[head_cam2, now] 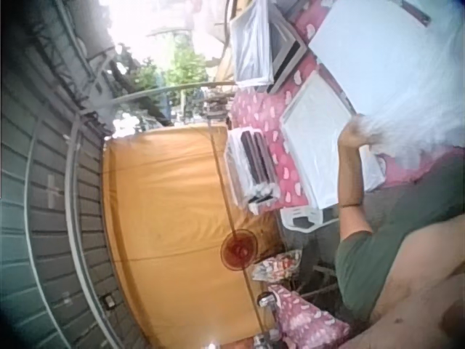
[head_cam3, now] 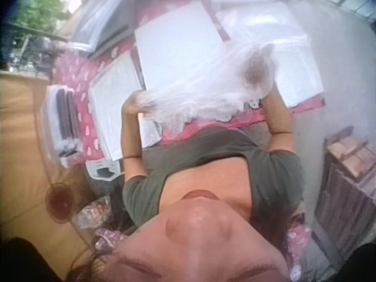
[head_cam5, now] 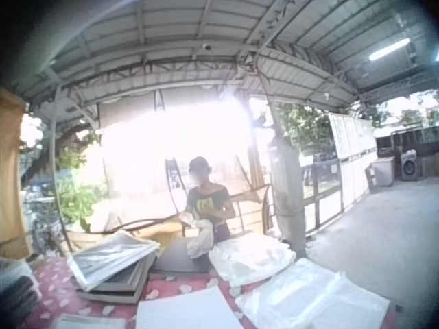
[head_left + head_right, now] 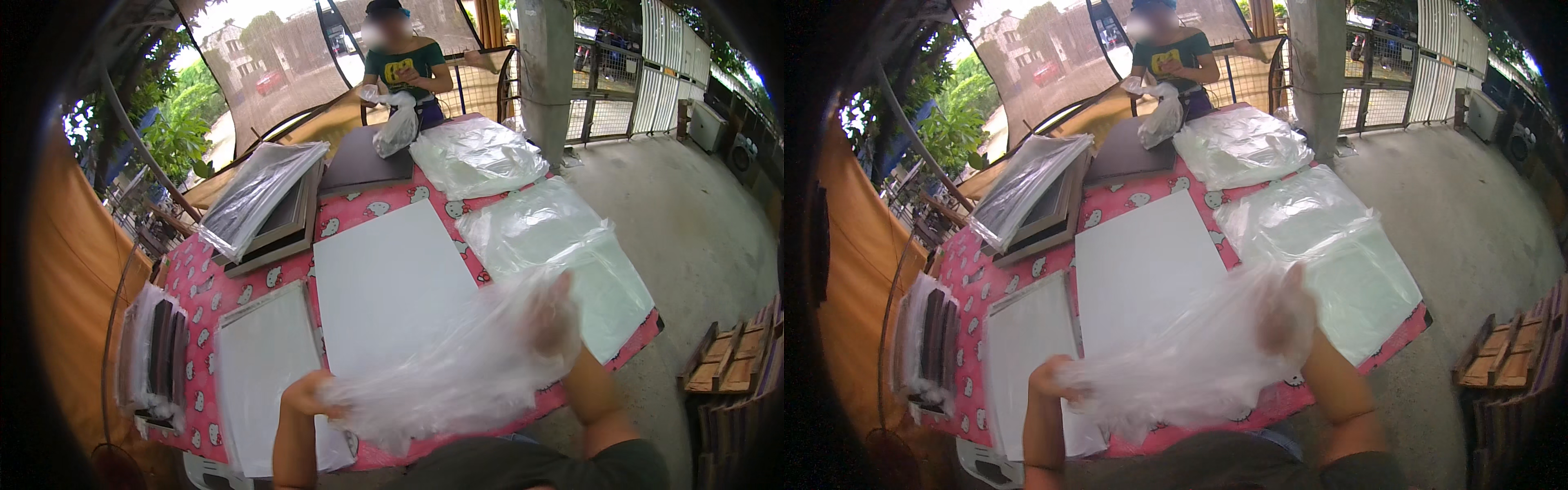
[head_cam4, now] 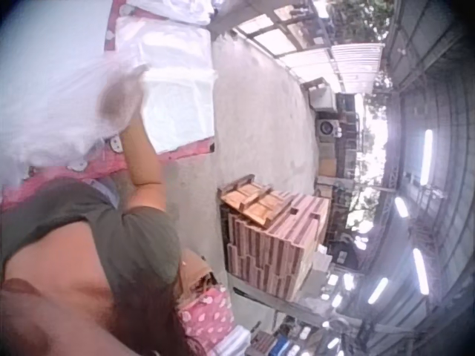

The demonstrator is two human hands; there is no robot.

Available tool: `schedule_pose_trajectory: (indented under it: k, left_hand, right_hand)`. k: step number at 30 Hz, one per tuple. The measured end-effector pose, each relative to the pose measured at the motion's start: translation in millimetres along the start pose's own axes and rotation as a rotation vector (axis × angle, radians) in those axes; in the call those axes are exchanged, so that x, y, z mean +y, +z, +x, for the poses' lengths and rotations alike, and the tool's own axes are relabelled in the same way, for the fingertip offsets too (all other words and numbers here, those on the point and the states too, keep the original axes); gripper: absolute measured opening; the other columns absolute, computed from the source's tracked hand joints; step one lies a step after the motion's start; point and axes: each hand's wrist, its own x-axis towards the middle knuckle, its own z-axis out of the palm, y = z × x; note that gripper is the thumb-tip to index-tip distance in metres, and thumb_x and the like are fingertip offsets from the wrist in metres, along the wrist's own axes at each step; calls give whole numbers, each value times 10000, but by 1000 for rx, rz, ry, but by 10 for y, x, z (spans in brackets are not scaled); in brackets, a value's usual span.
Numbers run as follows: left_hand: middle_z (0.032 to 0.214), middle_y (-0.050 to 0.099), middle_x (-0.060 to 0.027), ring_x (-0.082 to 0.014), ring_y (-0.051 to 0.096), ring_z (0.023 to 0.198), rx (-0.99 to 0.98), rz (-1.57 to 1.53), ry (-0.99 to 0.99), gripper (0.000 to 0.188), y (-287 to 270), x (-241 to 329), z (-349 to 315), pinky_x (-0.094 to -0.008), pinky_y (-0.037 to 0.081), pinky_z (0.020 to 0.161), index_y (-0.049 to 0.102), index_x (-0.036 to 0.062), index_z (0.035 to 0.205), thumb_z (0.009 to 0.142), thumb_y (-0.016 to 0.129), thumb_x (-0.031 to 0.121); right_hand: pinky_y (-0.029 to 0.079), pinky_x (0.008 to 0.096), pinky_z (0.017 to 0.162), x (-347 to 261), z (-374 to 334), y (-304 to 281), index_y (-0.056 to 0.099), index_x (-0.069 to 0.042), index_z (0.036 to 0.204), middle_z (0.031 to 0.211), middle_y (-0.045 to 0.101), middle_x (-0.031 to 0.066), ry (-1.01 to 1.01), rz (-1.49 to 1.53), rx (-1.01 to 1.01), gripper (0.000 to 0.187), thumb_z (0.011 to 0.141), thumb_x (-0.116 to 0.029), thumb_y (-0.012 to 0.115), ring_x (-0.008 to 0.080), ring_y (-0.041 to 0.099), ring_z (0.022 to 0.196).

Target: The person picks up white paper boards, inserts them into plastic bags, and places the bagged boards into stacks on a table.

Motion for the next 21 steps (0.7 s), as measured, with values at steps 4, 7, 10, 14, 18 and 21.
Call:
schedule_pose_trajectory:
  k: [4,7,10,14,18,21]
  left_hand:
    - [933,605,-85,-125,576,712,316,-1317,1067,459,83,-400,-15,-278,460,578,511,37,1095,802,560,388]
    - [1004,570,-81,-147,553,746,546,-1224,733,512,225,-160,225,-298,464,640,420,66,1198,808,558,369]
    - [1037,552,-77,-164,539,775,512,-467,142,523,41,-41,6,-316,467,678,381,77,1243,817,555,324]
    - [1015,562,-75,-192,555,833,701,-247,-120,442,92,-606,-411,-350,475,721,412,44,1202,822,551,224]
    - [965,569,-71,-192,558,843,885,-936,447,360,248,-372,-204,-348,470,722,457,23,1119,807,566,165]
    - [896,573,-64,-166,550,806,611,-1120,624,275,335,20,-38,-317,456,679,513,17,1013,783,589,145]
  right_hand:
    - [461,355,781,231,29,124,534,-24,1081,967,597,115,-1574,461,-644,424,752,-282,601,227,578,868]
    - [482,358,741,443,205,535,551,35,1034,905,619,142,-1313,1892,-910,390,673,-67,661,241,597,842]
    - [484,370,729,424,135,215,534,46,1048,920,610,160,-1296,1037,-529,350,713,-26,608,235,602,836]
    - [459,314,750,452,333,628,571,15,989,849,601,137,-1440,1161,-384,247,769,-94,541,226,586,817]
    - [449,295,762,363,349,869,588,-2,932,829,596,111,-1405,939,-387,216,752,-119,556,212,577,817]
    - [470,315,763,452,30,644,583,18,921,899,613,82,-1055,2018,-829,252,705,-102,637,194,580,863]
